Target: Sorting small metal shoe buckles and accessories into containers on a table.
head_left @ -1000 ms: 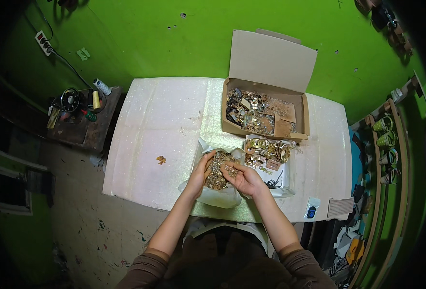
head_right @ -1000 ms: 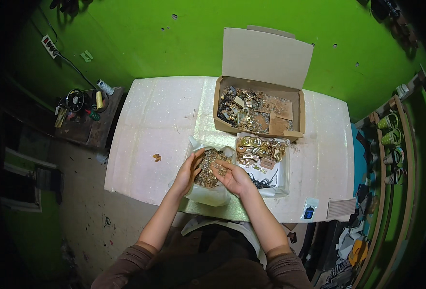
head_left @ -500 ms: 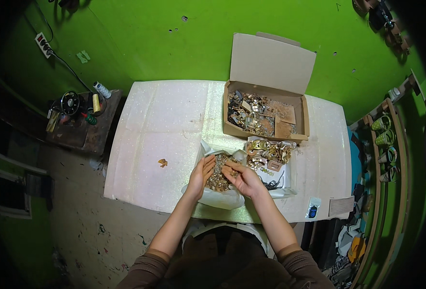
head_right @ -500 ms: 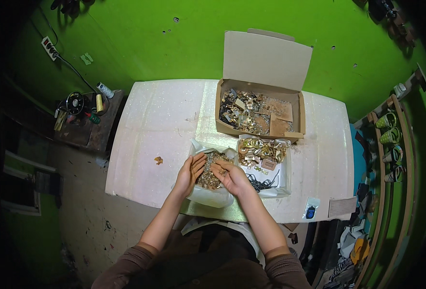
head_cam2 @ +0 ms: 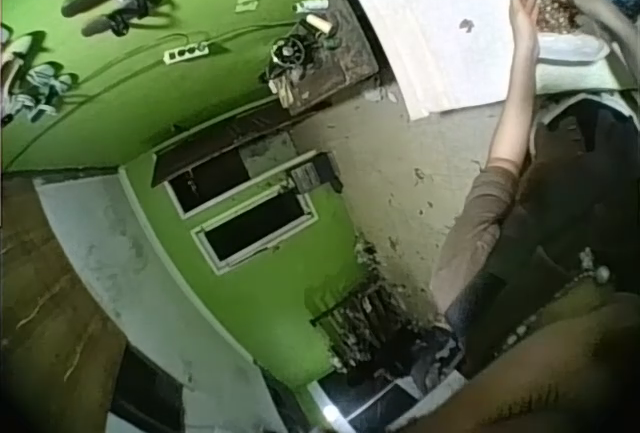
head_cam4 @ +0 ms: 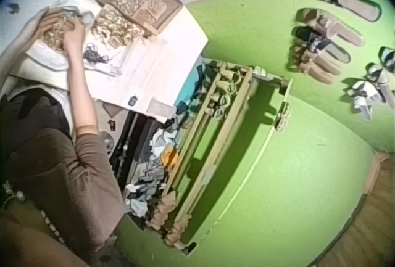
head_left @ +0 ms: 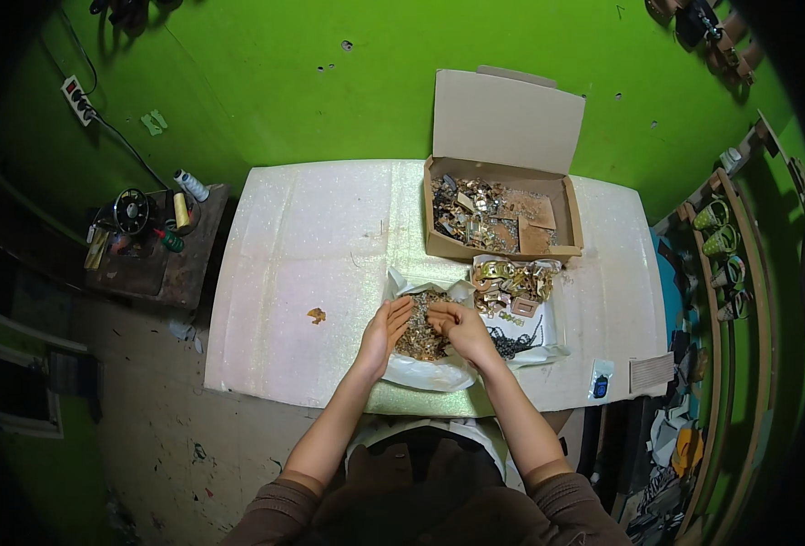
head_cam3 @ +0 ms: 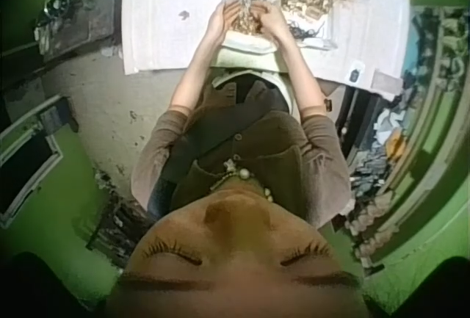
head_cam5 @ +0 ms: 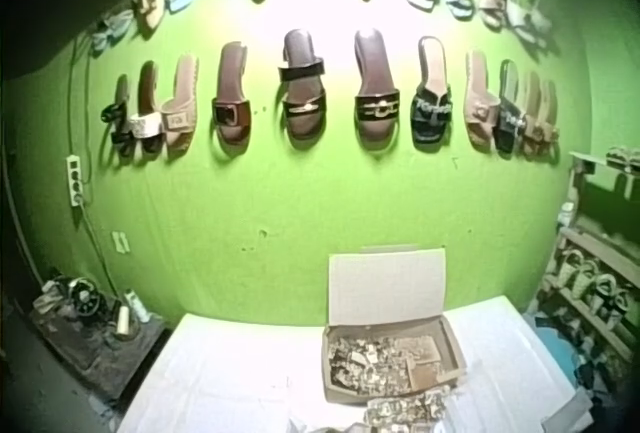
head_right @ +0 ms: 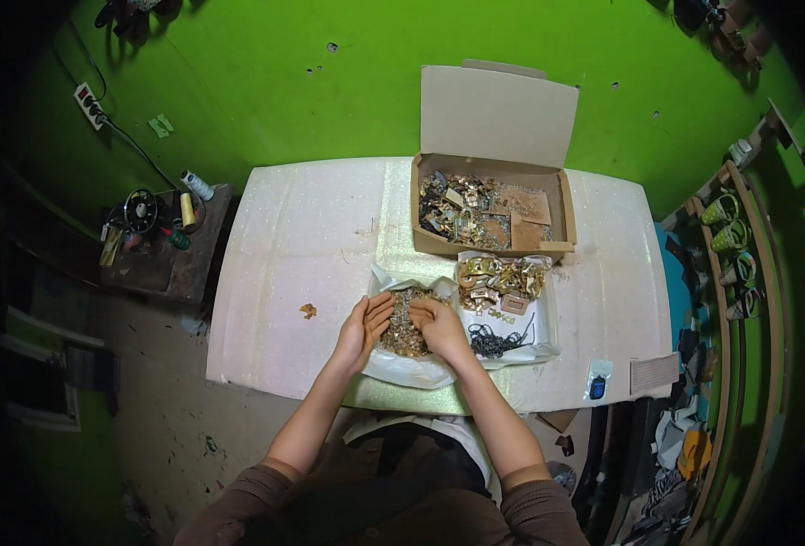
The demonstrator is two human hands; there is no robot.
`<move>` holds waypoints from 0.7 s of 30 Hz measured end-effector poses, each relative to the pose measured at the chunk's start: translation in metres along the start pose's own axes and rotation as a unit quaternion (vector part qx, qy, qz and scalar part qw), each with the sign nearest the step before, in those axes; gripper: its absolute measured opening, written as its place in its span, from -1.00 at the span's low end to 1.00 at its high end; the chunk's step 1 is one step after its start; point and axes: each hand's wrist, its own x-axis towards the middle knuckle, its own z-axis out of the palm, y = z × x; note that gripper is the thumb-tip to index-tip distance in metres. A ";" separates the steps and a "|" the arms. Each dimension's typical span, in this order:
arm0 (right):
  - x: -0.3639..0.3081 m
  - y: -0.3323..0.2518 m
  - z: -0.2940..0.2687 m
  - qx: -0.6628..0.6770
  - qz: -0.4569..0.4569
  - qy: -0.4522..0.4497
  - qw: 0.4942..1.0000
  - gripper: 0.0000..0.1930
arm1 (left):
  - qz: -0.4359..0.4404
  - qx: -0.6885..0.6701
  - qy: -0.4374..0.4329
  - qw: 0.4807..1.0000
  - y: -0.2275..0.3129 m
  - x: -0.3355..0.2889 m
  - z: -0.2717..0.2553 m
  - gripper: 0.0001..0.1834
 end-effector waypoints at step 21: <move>-0.040 0.002 0.040 -0.504 -0.289 0.258 0.772 -0.72 | 0.104 0.167 -0.022 0.980 -0.001 -0.004 -0.008 -0.52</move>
